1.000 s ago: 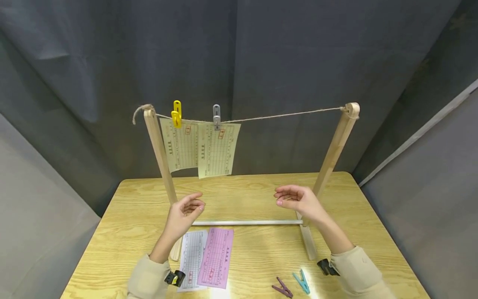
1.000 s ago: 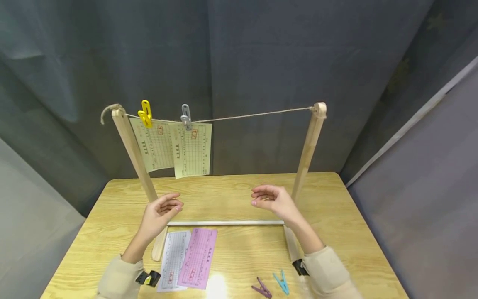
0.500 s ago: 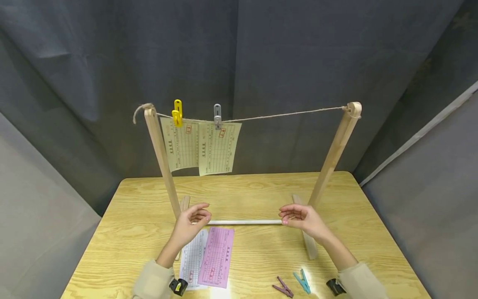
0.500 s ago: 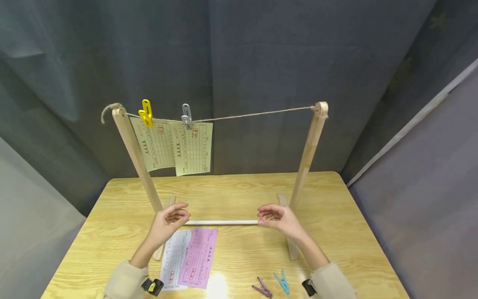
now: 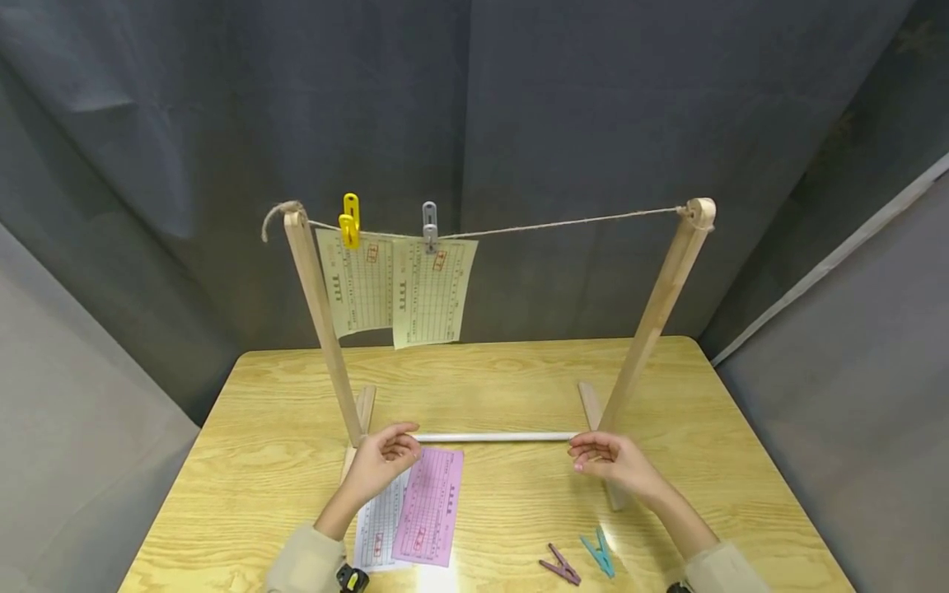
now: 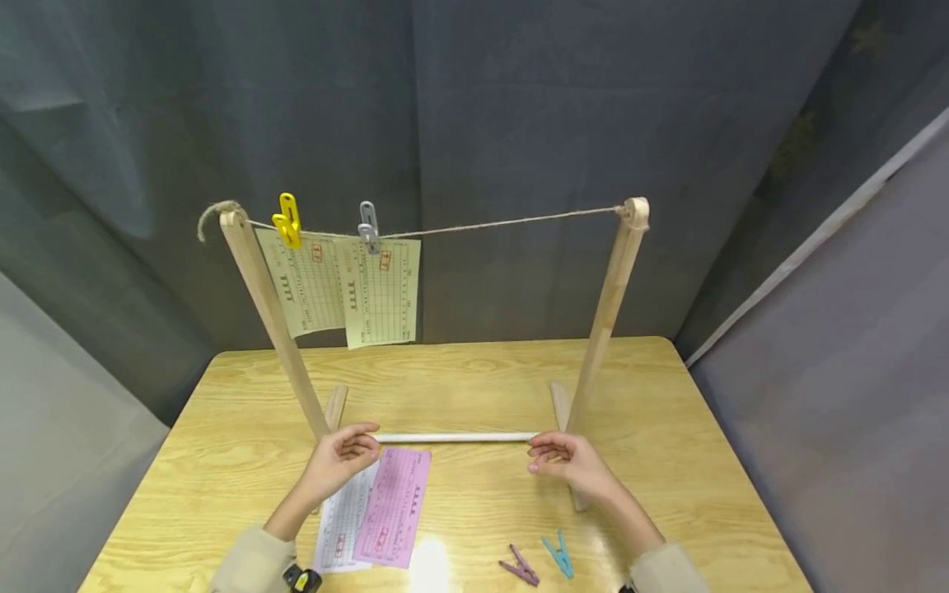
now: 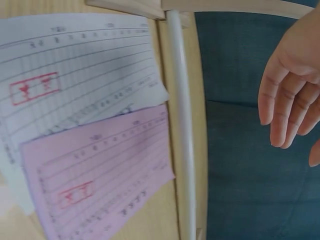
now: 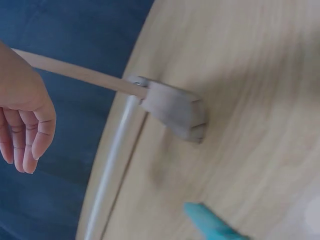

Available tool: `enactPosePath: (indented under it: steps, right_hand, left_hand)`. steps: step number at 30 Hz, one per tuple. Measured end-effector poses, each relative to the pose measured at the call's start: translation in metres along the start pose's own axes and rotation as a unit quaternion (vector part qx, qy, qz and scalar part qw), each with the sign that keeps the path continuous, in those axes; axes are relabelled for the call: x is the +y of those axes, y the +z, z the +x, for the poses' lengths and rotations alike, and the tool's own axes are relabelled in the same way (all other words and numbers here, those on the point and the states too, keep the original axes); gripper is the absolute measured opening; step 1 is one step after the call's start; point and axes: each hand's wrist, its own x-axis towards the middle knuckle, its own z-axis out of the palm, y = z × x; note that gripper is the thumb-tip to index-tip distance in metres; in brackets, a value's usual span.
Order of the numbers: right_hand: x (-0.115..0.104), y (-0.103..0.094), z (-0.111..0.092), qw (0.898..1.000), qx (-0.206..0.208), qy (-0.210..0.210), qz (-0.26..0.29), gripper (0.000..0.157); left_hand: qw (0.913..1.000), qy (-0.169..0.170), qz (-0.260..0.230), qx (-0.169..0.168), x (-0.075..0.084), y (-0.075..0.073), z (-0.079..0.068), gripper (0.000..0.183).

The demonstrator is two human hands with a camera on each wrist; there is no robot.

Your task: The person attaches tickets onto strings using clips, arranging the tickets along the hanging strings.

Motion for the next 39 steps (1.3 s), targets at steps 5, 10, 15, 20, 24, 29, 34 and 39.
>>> enactPosePath:
  steps: [5, 10, 15, 20, 24, 29, 34, 39]
  right_hand:
    - [0.013, -0.002, -0.008, 1.0, -0.004, 0.005, -0.013, 0.039]
    - [0.03, -0.002, -0.018, 1.0, -0.009, 0.011, -0.02, 0.04]
    - [0.045, -0.002, -0.031, 1.0, -0.004, 0.027, -0.008, 0.041]
    - [0.053, 0.0, -0.047, 0.999, -0.007, 0.049, 0.013, 0.043]
    - [0.063, 0.006, -0.059, 0.998, 0.002, 0.065, 0.014, 0.042]
    - [0.075, 0.018, -0.071, 0.989, 0.041, 0.142, 0.019, 0.047]
    - [0.084, 0.026, -0.078, 0.985, 0.07, 0.152, -0.027, 0.05]
    - [0.089, 0.032, -0.079, 0.987, 0.066, 0.106, -0.104, 0.051]
  left_hand:
    - [0.9994, -0.033, 0.008, -0.007, -0.006, 0.001, -0.002, 0.037]
    - [0.9989, -0.042, 0.019, -0.011, -0.01, 0.004, -0.006, 0.038]
    - [0.9982, -0.041, 0.042, -0.017, -0.016, 0.005, -0.008, 0.04]
    - [0.9969, -0.04, 0.063, -0.024, -0.024, 0.005, -0.011, 0.047]
    - [0.9963, -0.039, 0.071, -0.03, -0.023, 0.005, -0.014, 0.049]
    - [0.9951, -0.04, 0.088, -0.023, -0.027, 0.007, -0.018, 0.05]
    - [0.9944, -0.048, 0.095, -0.007, -0.033, 0.01, -0.019, 0.051]
    - [0.9939, -0.054, 0.096, 0.005, -0.057, 0.013, -0.018, 0.053]
